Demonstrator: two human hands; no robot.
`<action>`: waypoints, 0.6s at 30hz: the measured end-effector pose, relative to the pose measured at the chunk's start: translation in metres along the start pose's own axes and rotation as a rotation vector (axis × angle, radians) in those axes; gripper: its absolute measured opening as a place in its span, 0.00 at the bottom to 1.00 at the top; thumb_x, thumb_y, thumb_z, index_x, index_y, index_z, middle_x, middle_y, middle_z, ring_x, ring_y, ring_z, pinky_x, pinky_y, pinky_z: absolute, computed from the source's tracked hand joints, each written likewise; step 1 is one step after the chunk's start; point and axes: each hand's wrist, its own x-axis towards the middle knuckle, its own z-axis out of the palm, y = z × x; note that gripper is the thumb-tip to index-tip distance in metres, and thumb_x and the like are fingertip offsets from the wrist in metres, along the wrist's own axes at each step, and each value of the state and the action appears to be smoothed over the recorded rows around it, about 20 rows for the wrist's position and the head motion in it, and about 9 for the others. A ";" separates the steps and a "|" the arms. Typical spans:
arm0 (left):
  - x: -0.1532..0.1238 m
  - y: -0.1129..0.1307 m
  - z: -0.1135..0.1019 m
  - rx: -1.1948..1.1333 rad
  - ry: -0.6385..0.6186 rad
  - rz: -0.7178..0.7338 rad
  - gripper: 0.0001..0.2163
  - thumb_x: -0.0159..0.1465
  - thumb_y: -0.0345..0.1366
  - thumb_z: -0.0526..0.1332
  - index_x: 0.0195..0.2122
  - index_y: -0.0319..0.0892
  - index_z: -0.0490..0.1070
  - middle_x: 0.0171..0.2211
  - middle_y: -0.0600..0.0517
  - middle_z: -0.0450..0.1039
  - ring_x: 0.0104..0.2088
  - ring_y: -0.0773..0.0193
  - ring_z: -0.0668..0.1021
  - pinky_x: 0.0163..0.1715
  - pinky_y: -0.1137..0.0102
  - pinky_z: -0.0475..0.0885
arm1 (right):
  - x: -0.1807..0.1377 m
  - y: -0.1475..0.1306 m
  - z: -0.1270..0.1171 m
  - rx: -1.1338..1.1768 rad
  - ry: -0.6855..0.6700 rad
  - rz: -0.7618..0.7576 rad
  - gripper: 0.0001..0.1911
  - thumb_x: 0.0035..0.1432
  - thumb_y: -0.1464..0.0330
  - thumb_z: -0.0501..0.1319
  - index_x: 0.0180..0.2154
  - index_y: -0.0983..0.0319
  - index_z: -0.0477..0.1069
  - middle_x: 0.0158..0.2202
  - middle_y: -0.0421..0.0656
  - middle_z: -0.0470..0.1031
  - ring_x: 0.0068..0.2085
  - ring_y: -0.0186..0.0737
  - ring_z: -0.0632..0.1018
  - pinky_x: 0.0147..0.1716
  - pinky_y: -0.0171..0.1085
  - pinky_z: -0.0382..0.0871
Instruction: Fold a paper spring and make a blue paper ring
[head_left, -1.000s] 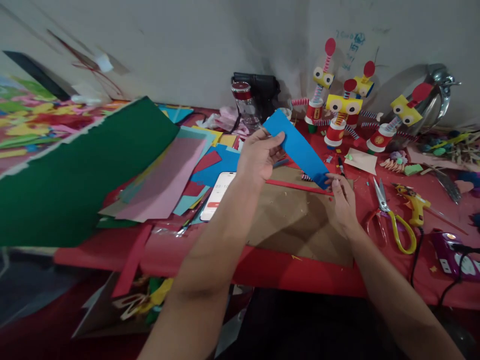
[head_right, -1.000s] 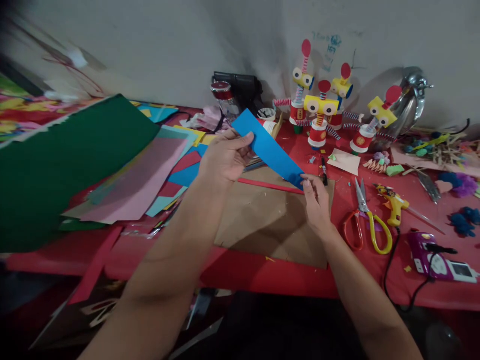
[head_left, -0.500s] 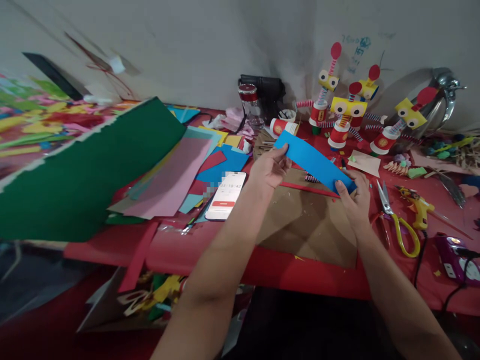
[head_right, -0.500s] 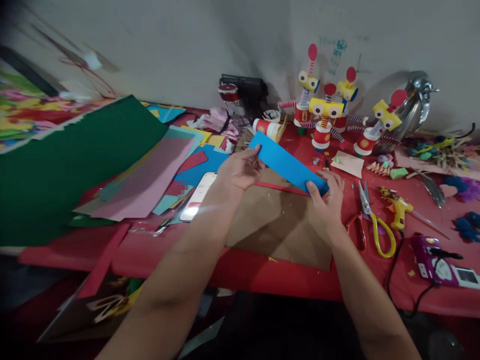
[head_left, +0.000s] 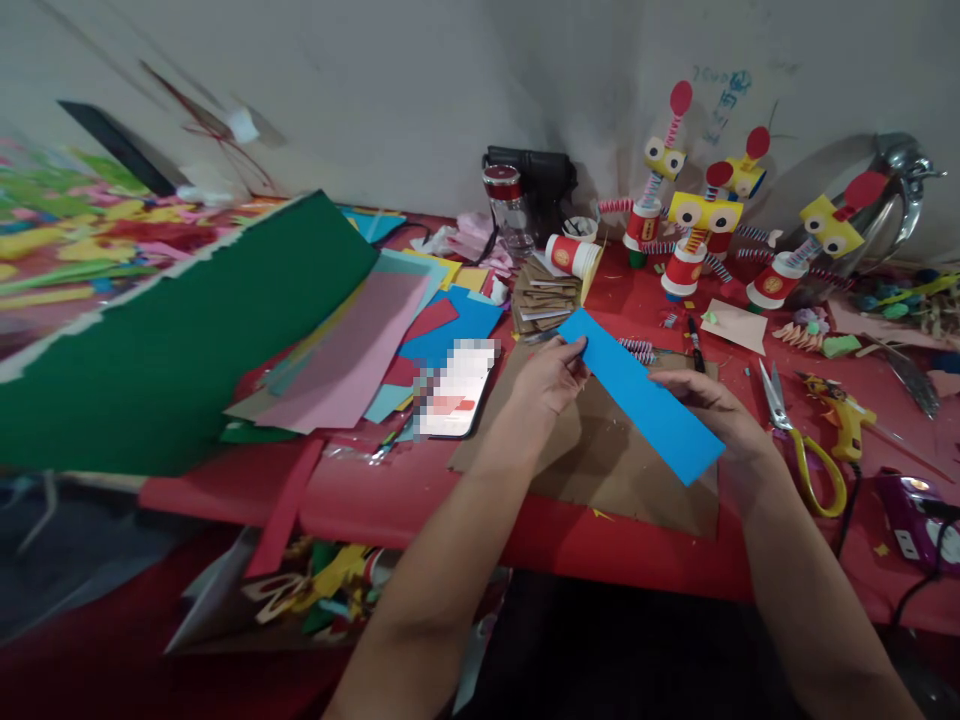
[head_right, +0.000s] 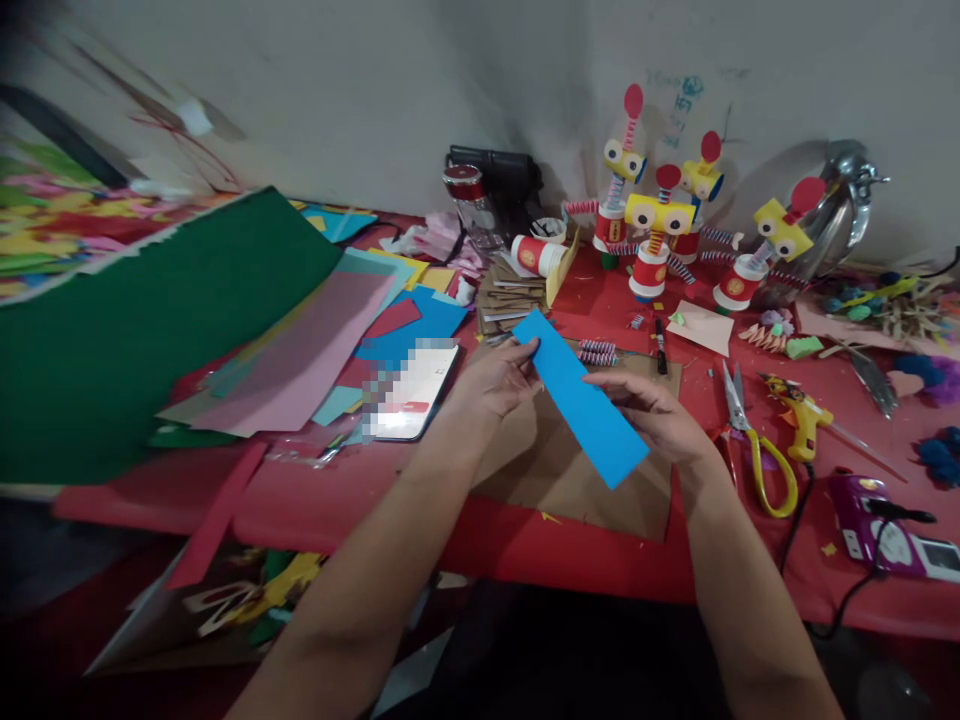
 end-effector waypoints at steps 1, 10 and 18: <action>-0.002 -0.003 0.001 -0.001 -0.014 -0.028 0.07 0.55 0.24 0.64 0.27 0.43 0.69 0.24 0.56 0.74 0.24 0.70 0.75 0.28 0.73 0.72 | 0.000 0.001 0.001 0.002 -0.016 0.005 0.18 0.54 0.57 0.65 0.48 0.52 0.76 0.43 0.42 0.80 0.38 0.43 0.80 0.31 0.38 0.74; -0.010 -0.028 0.007 0.174 -0.193 0.184 0.05 0.48 0.29 0.70 0.26 0.41 0.76 0.25 0.54 0.77 0.26 0.69 0.75 0.32 0.73 0.70 | 0.010 0.008 0.002 -0.111 -0.011 -0.116 0.17 0.53 0.48 0.64 0.32 0.53 0.80 0.32 0.41 0.75 0.34 0.40 0.76 0.35 0.41 0.72; -0.021 -0.028 0.009 0.125 -0.294 0.244 0.02 0.48 0.30 0.67 0.24 0.42 0.77 0.30 0.50 0.80 0.37 0.61 0.81 0.44 0.67 0.74 | 0.015 0.018 0.007 -0.277 0.223 -0.271 0.08 0.52 0.56 0.68 0.29 0.52 0.79 0.32 0.40 0.67 0.37 0.39 0.71 0.38 0.41 0.70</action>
